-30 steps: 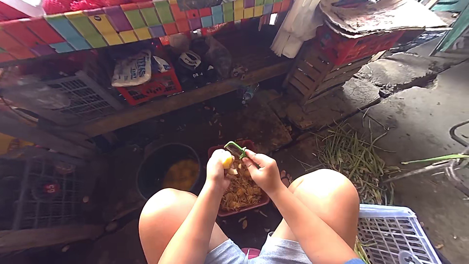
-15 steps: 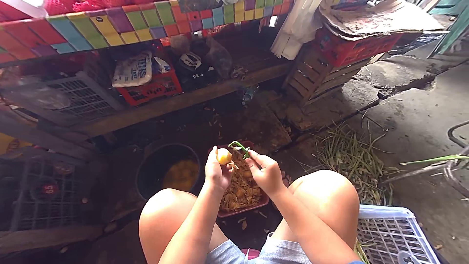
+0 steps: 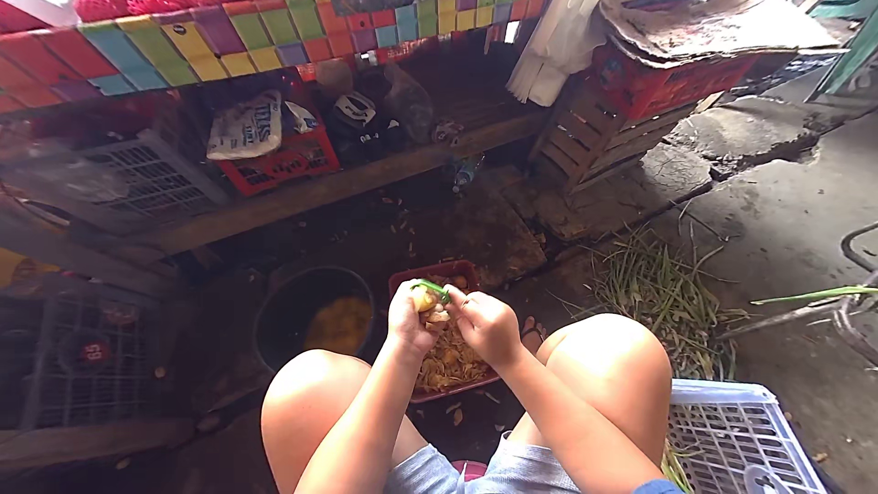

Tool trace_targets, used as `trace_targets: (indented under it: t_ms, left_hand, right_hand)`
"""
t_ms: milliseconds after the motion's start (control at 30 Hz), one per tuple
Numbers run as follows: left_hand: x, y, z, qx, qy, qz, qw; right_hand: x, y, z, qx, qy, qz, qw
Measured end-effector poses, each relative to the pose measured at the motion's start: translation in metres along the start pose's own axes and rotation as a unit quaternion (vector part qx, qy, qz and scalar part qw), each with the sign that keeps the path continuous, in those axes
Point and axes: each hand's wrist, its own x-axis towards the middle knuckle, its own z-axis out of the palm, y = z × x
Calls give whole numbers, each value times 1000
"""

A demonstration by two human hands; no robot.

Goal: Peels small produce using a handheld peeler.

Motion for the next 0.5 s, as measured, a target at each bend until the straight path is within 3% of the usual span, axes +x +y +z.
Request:
trace_targets:
  t_ms: [133, 300, 500]
  left_hand:
    - [-7, 7, -1, 6, -10, 30, 999]
    - [1, 8, -3, -21, -17, 28, 999]
    - [1, 3, -2, -20, -17, 15, 1000]
  right_hand:
    - [7, 19, -6, 8, -19, 127, 992]
    - [3, -4, -3, 77, 18, 80, 994]
    - [-3, -16, 0, 78, 5, -1, 997]
